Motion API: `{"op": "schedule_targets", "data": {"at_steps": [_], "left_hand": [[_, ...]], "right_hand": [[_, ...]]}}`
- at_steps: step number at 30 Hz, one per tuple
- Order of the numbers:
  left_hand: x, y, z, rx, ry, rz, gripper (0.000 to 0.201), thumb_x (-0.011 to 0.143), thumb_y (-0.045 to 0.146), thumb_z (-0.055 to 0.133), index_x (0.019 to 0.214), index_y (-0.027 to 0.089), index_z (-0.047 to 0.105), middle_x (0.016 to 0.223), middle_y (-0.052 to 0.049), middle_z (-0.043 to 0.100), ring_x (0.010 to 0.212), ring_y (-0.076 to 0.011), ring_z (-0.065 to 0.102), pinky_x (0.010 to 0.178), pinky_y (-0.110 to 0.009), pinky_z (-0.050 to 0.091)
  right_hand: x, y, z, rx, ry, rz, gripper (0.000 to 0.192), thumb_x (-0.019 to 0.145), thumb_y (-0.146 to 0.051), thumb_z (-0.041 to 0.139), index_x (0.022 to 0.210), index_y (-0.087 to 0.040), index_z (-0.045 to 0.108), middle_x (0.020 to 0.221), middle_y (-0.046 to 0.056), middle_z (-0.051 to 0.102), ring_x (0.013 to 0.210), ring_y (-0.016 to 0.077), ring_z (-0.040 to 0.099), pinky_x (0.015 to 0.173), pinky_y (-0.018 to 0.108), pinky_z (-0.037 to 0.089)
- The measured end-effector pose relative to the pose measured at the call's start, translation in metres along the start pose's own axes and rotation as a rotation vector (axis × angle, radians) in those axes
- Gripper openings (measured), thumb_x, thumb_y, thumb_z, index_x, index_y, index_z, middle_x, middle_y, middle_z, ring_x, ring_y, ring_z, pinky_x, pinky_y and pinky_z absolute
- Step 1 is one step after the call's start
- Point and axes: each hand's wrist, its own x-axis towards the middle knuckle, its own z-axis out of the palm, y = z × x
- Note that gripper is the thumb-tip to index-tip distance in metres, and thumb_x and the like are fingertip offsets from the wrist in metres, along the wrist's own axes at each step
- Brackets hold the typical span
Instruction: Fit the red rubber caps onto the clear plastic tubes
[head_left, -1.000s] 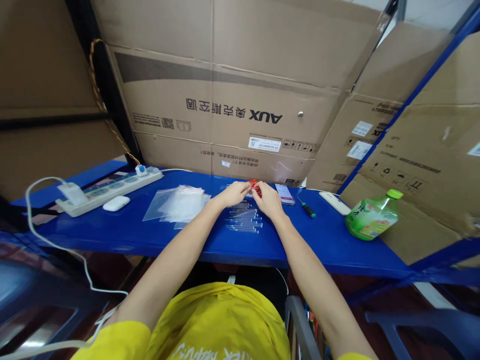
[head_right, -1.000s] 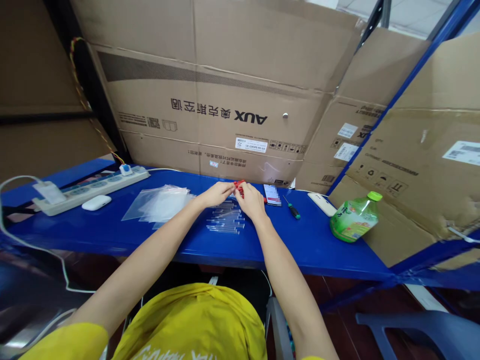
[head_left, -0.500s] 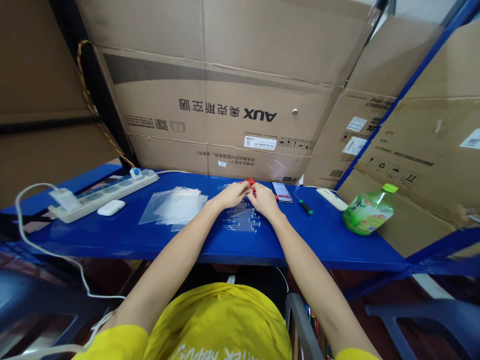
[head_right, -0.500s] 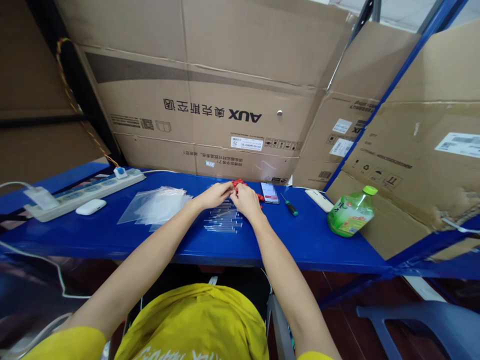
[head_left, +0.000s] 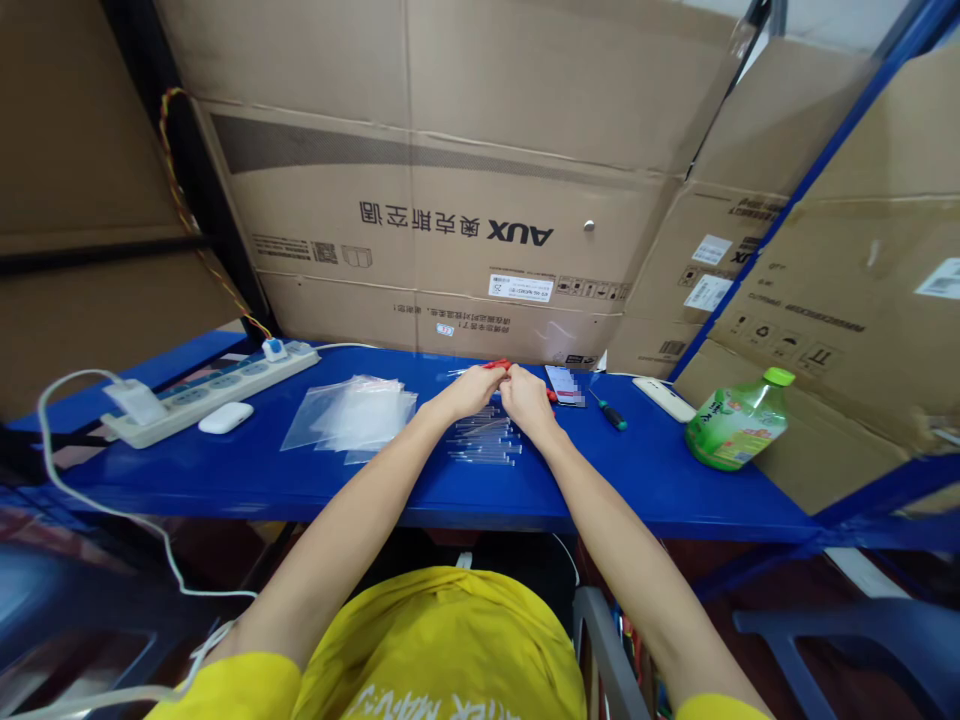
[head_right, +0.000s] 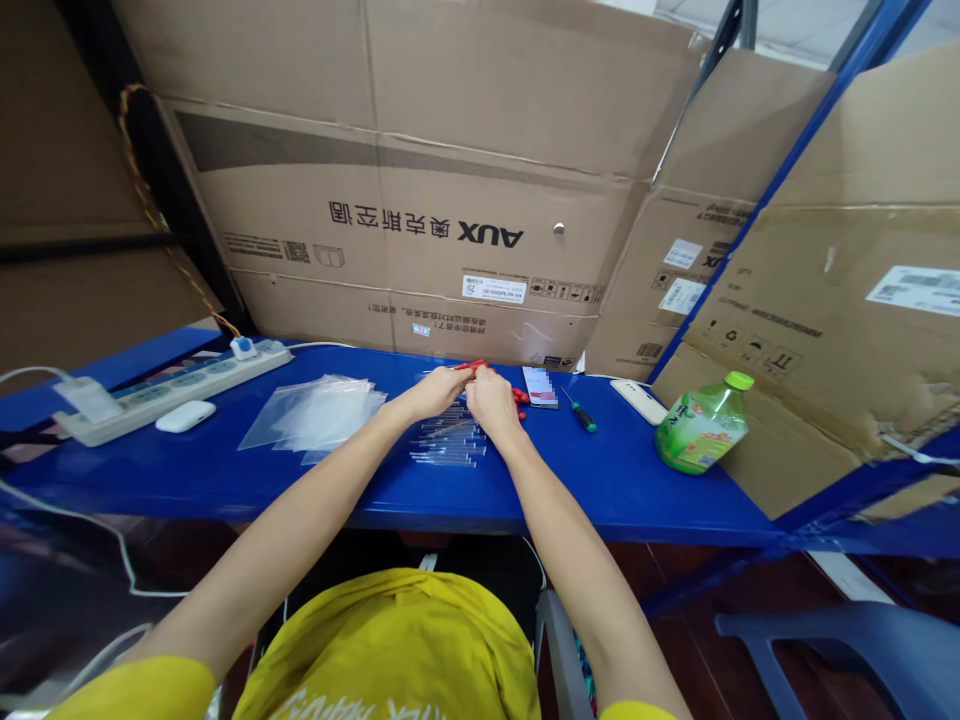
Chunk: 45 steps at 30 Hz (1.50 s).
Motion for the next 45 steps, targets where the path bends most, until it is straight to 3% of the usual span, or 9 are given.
{"op": "schedule_targets", "data": {"at_steps": [5,9,13,22,27,32,41,45], "left_hand": [[-0.003,0.001,-0.008,-0.094,0.018,-0.039,0.029,0.108,0.027,0.039,0.106,0.018,0.067,0.107,-0.009,0.075,0.095,-0.0206,0.07,0.087,-0.029,0.051],[-0.006,0.0,-0.016,-0.063,0.058,-0.08,0.035,0.11,0.032,0.037,0.095,0.017,0.065,0.096,-0.008,0.074,0.085,-0.0191,0.067,0.081,-0.029,0.048],[-0.008,0.002,-0.018,-0.035,0.126,-0.066,0.023,0.107,0.03,0.045,0.101,0.017,0.063,0.099,-0.008,0.073,0.086,-0.0192,0.066,0.078,-0.029,0.046],[-0.01,0.006,-0.019,-0.025,0.061,-0.094,0.02,0.104,0.031,0.05,0.113,0.019,0.064,0.104,-0.008,0.075,0.09,-0.0203,0.069,0.08,-0.03,0.049],[-0.009,0.01,-0.02,0.044,0.005,-0.136,0.03,0.108,0.033,0.042,0.114,0.021,0.068,0.111,-0.01,0.076,0.101,-0.023,0.071,0.085,-0.03,0.05],[-0.009,0.016,-0.023,0.17,-0.055,-0.218,0.033,0.108,0.036,0.04,0.109,0.023,0.069,0.104,-0.01,0.077,0.093,-0.0247,0.072,0.077,-0.029,0.047],[-0.007,0.02,-0.024,0.208,-0.049,-0.182,0.034,0.109,0.036,0.038,0.11,0.023,0.069,0.1,-0.009,0.078,0.087,-0.0239,0.072,0.073,-0.029,0.046],[-0.006,0.016,-0.022,0.112,-0.034,-0.156,0.034,0.109,0.036,0.038,0.108,0.022,0.07,0.103,-0.008,0.078,0.087,-0.0225,0.071,0.075,-0.029,0.046]], "right_hand": [[-0.001,0.008,0.002,0.284,0.129,-0.072,0.022,0.101,-0.026,0.039,0.087,-0.022,0.056,0.091,0.009,0.07,0.087,0.0229,0.065,0.081,0.032,0.046],[-0.001,0.016,0.003,0.516,0.159,-0.094,0.017,0.1,-0.036,0.047,0.101,-0.023,0.056,0.097,0.008,0.073,0.089,0.0229,0.069,0.083,0.033,0.05],[-0.001,0.019,0.005,0.583,0.129,-0.038,0.02,0.097,-0.038,0.054,0.109,-0.023,0.057,0.1,0.007,0.076,0.087,0.0228,0.072,0.081,0.034,0.053],[-0.001,0.018,0.0,0.419,0.049,-0.03,0.018,0.1,-0.034,0.051,0.105,-0.021,0.061,0.098,0.007,0.078,0.088,0.0208,0.072,0.08,0.029,0.05],[-0.004,0.009,-0.01,0.165,0.018,-0.028,0.017,0.101,-0.031,0.05,0.106,-0.02,0.061,0.098,0.008,0.077,0.087,0.0227,0.071,0.078,0.029,0.045],[-0.008,-0.009,-0.019,-0.078,-0.062,0.016,0.021,0.106,-0.029,0.042,0.112,-0.016,0.058,0.104,0.013,0.075,0.091,0.0262,0.071,0.073,0.03,0.042],[-0.007,-0.011,-0.018,-0.133,-0.079,0.038,0.021,0.108,-0.03,0.041,0.114,-0.016,0.055,0.106,0.015,0.075,0.095,0.0278,0.072,0.075,0.031,0.042],[-0.006,-0.007,-0.015,-0.09,-0.062,0.032,0.021,0.107,-0.029,0.039,0.111,-0.016,0.056,0.103,0.014,0.075,0.091,0.0271,0.071,0.075,0.031,0.041]]}}
